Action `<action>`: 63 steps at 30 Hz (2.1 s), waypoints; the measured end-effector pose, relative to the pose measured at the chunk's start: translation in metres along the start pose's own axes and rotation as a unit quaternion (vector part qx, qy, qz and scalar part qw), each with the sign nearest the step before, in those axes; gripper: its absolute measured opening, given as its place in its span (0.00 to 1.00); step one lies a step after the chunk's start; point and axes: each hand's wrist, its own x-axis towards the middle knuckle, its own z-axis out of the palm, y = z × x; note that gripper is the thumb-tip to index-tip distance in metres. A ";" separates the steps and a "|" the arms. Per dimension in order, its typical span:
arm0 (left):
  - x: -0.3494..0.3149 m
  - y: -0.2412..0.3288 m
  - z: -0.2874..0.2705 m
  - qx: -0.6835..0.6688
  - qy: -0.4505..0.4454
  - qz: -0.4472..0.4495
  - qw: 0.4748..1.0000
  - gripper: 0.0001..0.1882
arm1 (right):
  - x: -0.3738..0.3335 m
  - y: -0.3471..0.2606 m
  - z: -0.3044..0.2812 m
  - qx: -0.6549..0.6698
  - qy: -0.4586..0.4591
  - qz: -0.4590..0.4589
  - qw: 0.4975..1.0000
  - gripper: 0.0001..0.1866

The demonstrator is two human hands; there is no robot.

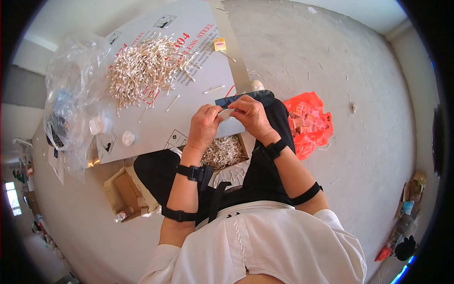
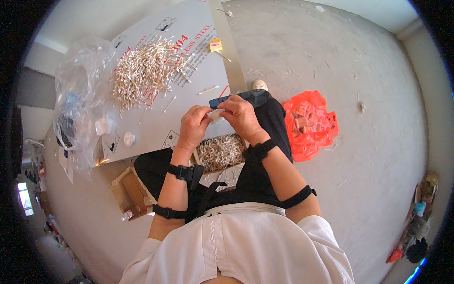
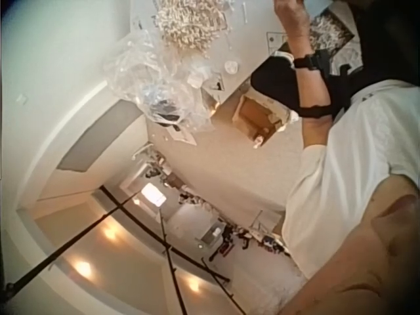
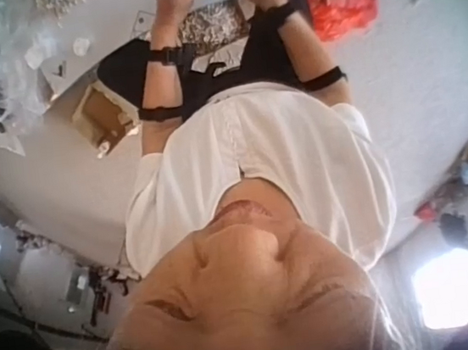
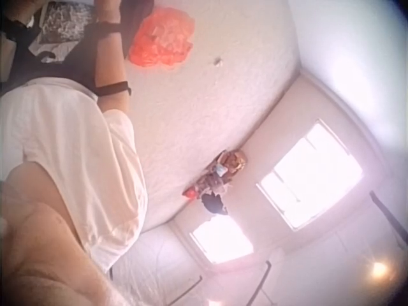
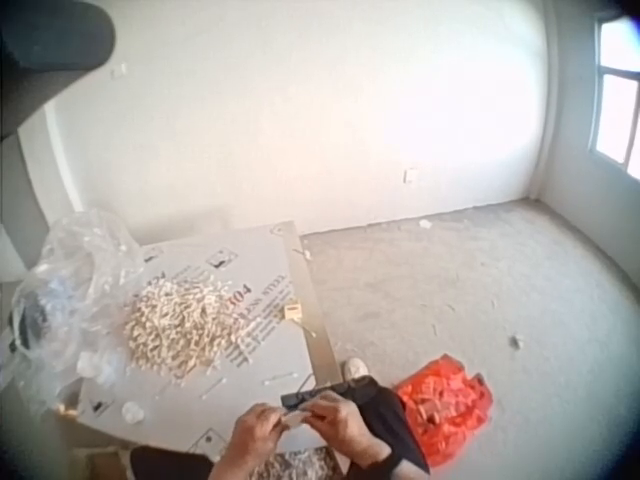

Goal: Arranging and packaging small matchstick-like components into small plastic and cardboard containers.

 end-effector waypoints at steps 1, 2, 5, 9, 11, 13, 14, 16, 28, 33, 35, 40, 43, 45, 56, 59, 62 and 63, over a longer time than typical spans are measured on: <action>0.000 -0.001 0.000 0.019 0.001 0.023 1.000 0.10 | 0.001 0.001 -0.001 0.000 0.000 0.000 1.000 0.10; 0.000 -0.001 -0.001 0.038 0.002 0.046 0.998 0.10 | 0.002 0.001 -0.002 -0.043 -0.007 -0.061 0.997 0.08; 0.001 -0.004 -0.002 0.079 0.000 0.086 0.993 0.08 | 0.007 0.001 -0.004 -0.127 -0.023 -0.151 0.980 0.06; 0.006 -0.002 -0.001 0.104 0.002 0.106 0.989 0.07 | 0.013 0.005 -0.003 -0.208 -0.050 -0.249 0.945 0.08; 0.005 -0.003 0.000 0.129 -0.005 0.097 0.987 0.07 | 0.015 0.002 0.001 -0.227 -0.043 -0.243 0.942 0.08; 0.004 -0.002 0.001 0.133 0.001 0.095 0.987 0.08 | 0.017 0.001 0.001 -0.247 -0.036 -0.235 0.939 0.08; 0.004 -0.002 0.002 0.138 0.008 0.092 0.986 0.08 | 0.019 0.001 0.001 -0.203 -0.044 -0.224 0.952 0.08; 0.004 -0.004 0.002 0.131 0.003 0.091 0.987 0.09 | 0.018 0.003 0.003 -0.157 -0.054 -0.213 0.963 0.08; 0.009 -0.014 -0.002 0.107 -0.034 0.074 0.991 0.08 | 0.024 0.003 0.007 -0.114 -0.071 -0.155 0.979 0.05; 0.007 -0.016 -0.002 0.024 -0.022 0.026 0.999 0.07 | 0.025 0.010 0.001 -0.014 -0.129 -0.068 0.989 0.05; 0.006 -0.019 -0.004 0.018 -0.016 0.007 1.000 0.07 | 0.026 0.011 0.004 -0.033 -0.119 -0.089 0.988 0.05; 0.009 -0.010 -0.005 0.093 -0.002 0.049 0.994 0.06 | 0.028 0.004 0.009 -0.146 -0.056 -0.199 0.967 0.05; 0.011 -0.006 -0.004 0.131 0.016 0.067 0.989 0.06 | 0.030 -0.001 0.011 -0.181 -0.048 -0.208 0.960 0.06; 0.011 -0.008 -0.003 0.140 0.025 0.081 0.986 0.07 | 0.025 -0.007 0.010 -0.207 -0.033 -0.232 0.950 0.06; 0.011 -0.007 -0.008 0.172 0.084 0.130 0.973 0.07 | 0.029 -0.001 0.013 -0.282 0.006 -0.319 0.905 0.06; -0.023 -0.027 -0.001 0.184 0.005 0.138 0.973 0.07 | 0.008 0.009 0.023 -0.300 -0.056 -0.335 0.891 0.07; -0.045 -0.034 0.009 0.177 -0.016 0.111 0.978 0.07 | -0.012 0.015 0.034 -0.314 -0.103 -0.330 0.884 0.06; -0.049 -0.036 0.009 0.176 -0.017 0.110 0.978 0.07 | -0.016 0.016 0.036 -0.328 -0.115 -0.323 0.880 0.06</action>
